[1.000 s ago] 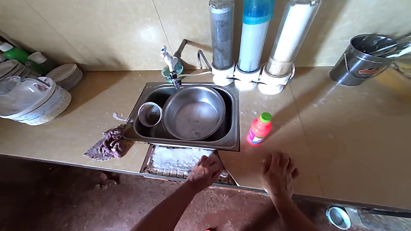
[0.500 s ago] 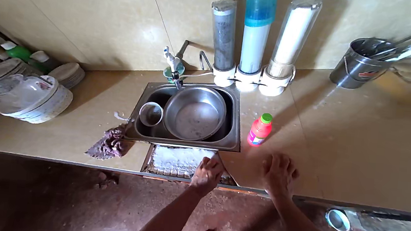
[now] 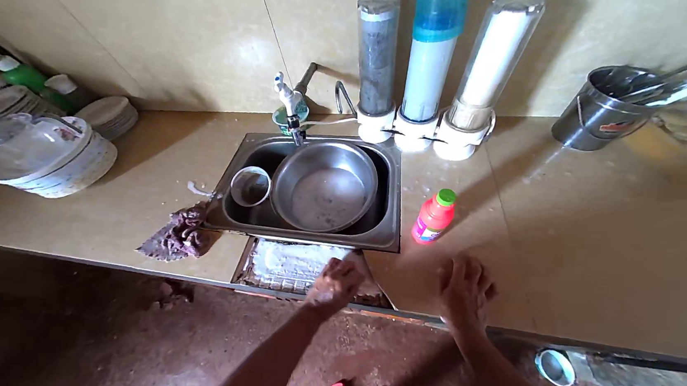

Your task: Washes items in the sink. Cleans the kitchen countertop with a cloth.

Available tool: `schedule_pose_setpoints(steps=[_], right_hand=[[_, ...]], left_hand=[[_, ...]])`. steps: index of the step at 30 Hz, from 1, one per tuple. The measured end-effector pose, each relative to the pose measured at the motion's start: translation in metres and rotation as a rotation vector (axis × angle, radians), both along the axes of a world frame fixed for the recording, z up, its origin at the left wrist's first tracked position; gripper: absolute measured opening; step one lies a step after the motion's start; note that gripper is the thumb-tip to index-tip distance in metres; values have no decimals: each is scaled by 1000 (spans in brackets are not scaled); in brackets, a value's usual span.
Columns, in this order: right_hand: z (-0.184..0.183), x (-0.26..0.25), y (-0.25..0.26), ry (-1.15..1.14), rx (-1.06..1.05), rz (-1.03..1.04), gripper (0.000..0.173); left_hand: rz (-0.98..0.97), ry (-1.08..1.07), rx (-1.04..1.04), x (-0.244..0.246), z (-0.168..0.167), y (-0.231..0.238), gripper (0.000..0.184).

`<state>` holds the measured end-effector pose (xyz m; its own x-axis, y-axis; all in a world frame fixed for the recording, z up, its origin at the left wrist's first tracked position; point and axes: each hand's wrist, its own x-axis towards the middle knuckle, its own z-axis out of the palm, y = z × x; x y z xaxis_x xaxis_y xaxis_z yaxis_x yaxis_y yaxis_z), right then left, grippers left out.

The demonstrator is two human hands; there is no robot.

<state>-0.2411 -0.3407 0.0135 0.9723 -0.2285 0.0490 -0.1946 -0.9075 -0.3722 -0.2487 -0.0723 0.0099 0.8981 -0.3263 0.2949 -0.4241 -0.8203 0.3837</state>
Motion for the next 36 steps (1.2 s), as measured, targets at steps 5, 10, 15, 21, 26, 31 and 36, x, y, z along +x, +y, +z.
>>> schedule_pose_setpoints(steps=[5,10,15,21,26,31,36], right_hand=[[0,2,2,34,3,-14,54],[-2,1,3,-34,11,-8,52],[-2,3,2,7,17,-8,55],[-5,2,5,-36,1,-10,51],[-2,0,1,-15,9,6,53],[-6,1,4,-35,-7,-13,52],[-3,0,0,-47,12,8,52]], left_hand=[[405,201,51,11,23,80,25],[216,40,16,0,4,4,20],[387,187,59,12,19,74,28],[241,254,70,9,20,7,30],[79,42,59,10,3,44,22],[279,137,90,11,14,55,25],[45,-26,9,6,-1,-1,17]])
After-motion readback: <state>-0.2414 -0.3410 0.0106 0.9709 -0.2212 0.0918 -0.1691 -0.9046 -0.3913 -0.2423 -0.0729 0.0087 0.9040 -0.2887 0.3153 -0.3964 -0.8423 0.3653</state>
